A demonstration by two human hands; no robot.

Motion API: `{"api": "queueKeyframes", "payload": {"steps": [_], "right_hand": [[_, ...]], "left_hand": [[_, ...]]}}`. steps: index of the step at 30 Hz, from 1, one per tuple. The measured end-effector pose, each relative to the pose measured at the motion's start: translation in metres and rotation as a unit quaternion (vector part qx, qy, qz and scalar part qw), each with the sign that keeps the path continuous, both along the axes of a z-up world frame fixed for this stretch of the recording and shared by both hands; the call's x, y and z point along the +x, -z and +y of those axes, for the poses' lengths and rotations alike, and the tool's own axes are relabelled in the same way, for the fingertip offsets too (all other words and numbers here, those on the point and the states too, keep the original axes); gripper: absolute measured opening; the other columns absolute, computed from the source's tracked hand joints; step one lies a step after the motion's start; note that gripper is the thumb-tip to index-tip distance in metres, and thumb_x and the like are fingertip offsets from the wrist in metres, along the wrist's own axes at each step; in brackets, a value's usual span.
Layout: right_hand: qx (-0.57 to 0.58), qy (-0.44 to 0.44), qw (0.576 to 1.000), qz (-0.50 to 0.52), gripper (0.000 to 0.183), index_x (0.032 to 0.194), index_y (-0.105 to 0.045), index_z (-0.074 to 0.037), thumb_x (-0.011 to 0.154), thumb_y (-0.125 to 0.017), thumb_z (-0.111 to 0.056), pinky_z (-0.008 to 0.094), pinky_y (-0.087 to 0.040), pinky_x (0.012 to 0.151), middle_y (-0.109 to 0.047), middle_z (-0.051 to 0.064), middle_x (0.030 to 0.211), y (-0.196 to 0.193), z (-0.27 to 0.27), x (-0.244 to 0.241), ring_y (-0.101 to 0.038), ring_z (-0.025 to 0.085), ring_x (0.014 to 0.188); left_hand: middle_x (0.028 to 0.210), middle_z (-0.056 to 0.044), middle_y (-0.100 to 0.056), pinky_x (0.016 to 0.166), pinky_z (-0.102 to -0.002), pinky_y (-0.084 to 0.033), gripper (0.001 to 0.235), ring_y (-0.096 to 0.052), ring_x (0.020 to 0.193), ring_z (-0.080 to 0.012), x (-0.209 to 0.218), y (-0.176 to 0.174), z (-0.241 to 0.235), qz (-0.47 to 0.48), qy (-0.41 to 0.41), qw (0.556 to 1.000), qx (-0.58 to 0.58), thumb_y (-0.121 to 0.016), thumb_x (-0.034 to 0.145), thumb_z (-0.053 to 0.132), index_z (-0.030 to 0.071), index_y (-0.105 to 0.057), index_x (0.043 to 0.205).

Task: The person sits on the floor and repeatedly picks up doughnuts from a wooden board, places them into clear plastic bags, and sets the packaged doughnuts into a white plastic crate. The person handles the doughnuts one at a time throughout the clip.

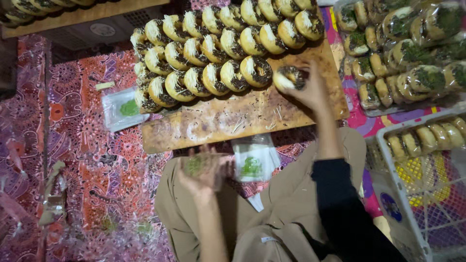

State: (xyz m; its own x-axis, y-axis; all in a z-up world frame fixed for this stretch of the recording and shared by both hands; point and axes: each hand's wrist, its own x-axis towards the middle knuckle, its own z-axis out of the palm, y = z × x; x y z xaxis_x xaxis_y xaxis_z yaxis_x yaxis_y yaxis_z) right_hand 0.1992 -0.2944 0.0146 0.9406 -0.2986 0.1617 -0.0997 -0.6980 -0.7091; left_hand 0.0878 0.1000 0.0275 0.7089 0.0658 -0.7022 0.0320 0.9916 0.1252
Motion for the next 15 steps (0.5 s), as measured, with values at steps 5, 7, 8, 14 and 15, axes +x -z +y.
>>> {"api": "queueKeyframes", "payload": {"steps": [5,7,8,14,15], "right_hand": [[-0.133,-0.025,0.991,0.008,0.113,0.146,-0.051,0.002,0.056,-0.098,-0.047,0.052,-0.038,0.114,-0.054,0.023,0.146,0.002,-0.040,-0.058,-0.051,0.041,0.137],[-0.250,0.023,0.968,-0.001,0.110,0.133,-0.059,0.004,0.049,-0.100,-0.054,0.063,-0.033,0.110,-0.057,0.026,0.136,0.012,-0.027,-0.051,-0.050,0.047,0.133],[-0.204,0.039,0.978,-0.020,0.100,0.135,-0.059,0.002,0.059,-0.100,-0.048,0.058,-0.037,0.112,-0.059,0.022,0.138,0.017,-0.014,-0.046,-0.052,0.043,0.134],[0.362,-0.065,0.923,-0.116,0.090,0.141,-0.050,0.008,0.068,-0.096,-0.016,0.041,-0.049,0.119,-0.059,0.014,0.141,-0.028,0.092,-0.089,-0.058,0.024,0.133],[0.416,-0.124,0.894,-0.116,0.095,0.142,-0.046,0.011,0.063,-0.096,-0.007,0.040,-0.045,0.118,-0.056,0.013,0.142,-0.043,0.112,-0.117,-0.055,0.022,0.133]], "left_hand": [[0.132,-0.024,-0.054,0.109,-0.062,-0.047,0.057,-0.058,0.126,-0.0386,-0.006,0.007,0.025,-0.034,-0.038,0.997,-0.049,-0.071,0.086,0.038,0.006,-0.054,0.130],[0.134,-0.025,-0.054,0.108,-0.064,-0.045,0.061,-0.056,0.127,-0.0401,0.001,0.014,0.018,-0.044,-0.047,0.994,-0.092,-0.072,0.085,0.038,0.006,-0.053,0.133],[0.134,-0.026,-0.053,0.107,-0.065,-0.044,0.062,-0.055,0.126,-0.0418,0.007,0.018,0.012,-0.037,-0.057,0.991,-0.117,-0.073,0.083,0.038,0.005,-0.053,0.132],[0.146,-0.037,-0.046,0.104,-0.070,-0.039,0.067,-0.047,0.132,-0.0518,0.026,0.020,-0.003,-0.053,-0.114,0.976,-0.177,-0.073,0.077,0.036,0.003,-0.050,0.131],[0.148,-0.037,-0.045,0.105,-0.071,-0.038,0.066,-0.046,0.134,-0.0519,0.024,0.016,-0.008,-0.070,-0.118,0.972,-0.188,-0.073,0.076,0.035,0.004,-0.050,0.130]]}}
